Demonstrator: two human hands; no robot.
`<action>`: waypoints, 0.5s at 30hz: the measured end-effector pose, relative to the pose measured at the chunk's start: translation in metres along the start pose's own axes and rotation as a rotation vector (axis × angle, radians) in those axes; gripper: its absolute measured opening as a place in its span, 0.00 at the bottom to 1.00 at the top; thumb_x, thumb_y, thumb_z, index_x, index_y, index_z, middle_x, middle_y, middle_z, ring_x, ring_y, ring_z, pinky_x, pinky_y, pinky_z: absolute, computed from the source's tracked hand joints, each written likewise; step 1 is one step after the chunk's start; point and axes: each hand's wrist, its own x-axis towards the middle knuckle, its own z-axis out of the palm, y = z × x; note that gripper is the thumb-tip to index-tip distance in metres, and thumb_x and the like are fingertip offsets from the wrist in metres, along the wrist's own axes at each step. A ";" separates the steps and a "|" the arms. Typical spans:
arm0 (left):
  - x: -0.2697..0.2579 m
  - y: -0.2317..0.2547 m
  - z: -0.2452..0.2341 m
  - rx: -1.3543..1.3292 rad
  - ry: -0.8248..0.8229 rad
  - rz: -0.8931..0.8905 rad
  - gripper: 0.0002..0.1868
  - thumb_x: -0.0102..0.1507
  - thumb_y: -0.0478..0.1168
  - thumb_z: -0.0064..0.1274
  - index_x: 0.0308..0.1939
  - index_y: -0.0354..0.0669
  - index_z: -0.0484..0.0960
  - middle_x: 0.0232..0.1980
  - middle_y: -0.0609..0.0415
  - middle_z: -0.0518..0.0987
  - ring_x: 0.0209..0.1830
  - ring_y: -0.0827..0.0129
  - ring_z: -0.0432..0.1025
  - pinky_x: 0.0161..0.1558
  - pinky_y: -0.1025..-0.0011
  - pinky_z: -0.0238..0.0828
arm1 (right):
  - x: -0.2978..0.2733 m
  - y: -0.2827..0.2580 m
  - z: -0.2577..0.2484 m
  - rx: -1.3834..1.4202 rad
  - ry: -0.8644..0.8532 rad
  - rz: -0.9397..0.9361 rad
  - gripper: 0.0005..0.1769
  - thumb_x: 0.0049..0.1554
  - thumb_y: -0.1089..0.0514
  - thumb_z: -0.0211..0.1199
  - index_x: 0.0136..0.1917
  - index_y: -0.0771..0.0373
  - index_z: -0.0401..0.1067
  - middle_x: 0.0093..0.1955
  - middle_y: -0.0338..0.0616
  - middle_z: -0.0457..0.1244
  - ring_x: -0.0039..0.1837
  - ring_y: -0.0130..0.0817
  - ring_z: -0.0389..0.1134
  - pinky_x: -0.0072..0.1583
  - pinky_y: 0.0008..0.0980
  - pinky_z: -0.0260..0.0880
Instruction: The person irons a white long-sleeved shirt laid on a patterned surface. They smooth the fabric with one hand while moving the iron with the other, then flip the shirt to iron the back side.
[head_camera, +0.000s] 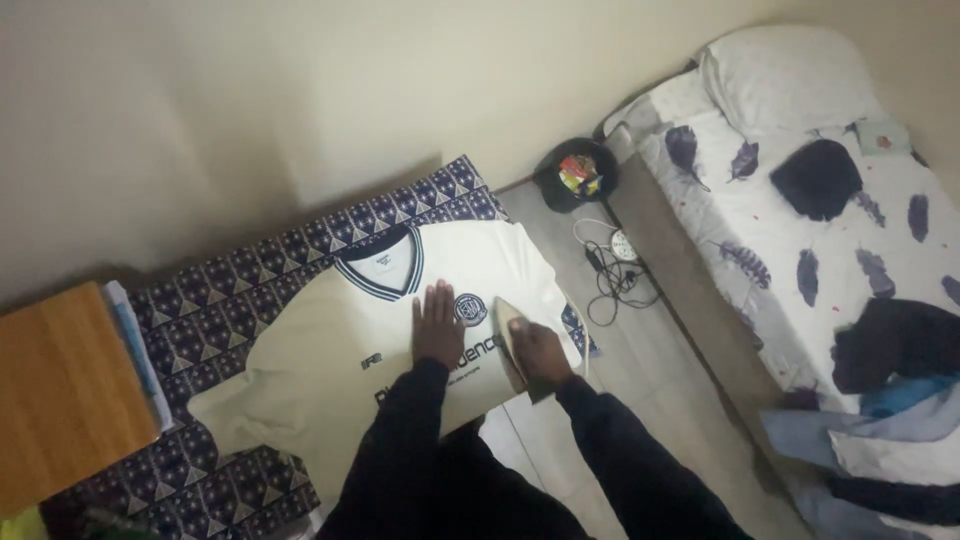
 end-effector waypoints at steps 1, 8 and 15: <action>0.006 -0.003 -0.002 0.038 -0.009 0.008 0.42 0.66 0.54 0.41 0.79 0.38 0.48 0.84 0.46 0.44 0.84 0.54 0.37 0.78 0.47 0.27 | 0.009 -0.003 0.005 0.013 0.010 0.001 0.32 0.64 0.39 0.51 0.41 0.73 0.73 0.39 0.68 0.67 0.44 0.60 0.70 0.50 0.51 0.69; 0.029 0.002 0.003 0.126 -0.137 -0.087 0.42 0.70 0.58 0.37 0.80 0.36 0.46 0.85 0.43 0.42 0.84 0.54 0.36 0.76 0.45 0.26 | 0.101 0.007 0.020 -0.472 0.062 -0.871 0.23 0.65 0.53 0.44 0.56 0.73 0.72 0.43 0.65 0.66 0.46 0.64 0.66 0.49 0.57 0.63; 0.010 0.015 0.014 0.003 -0.039 0.038 0.43 0.69 0.62 0.35 0.81 0.43 0.46 0.85 0.46 0.43 0.85 0.55 0.36 0.78 0.45 0.24 | 0.068 0.016 0.012 -0.429 0.117 -0.480 0.25 0.65 0.50 0.45 0.57 0.74 0.72 0.45 0.67 0.66 0.49 0.62 0.67 0.51 0.53 0.66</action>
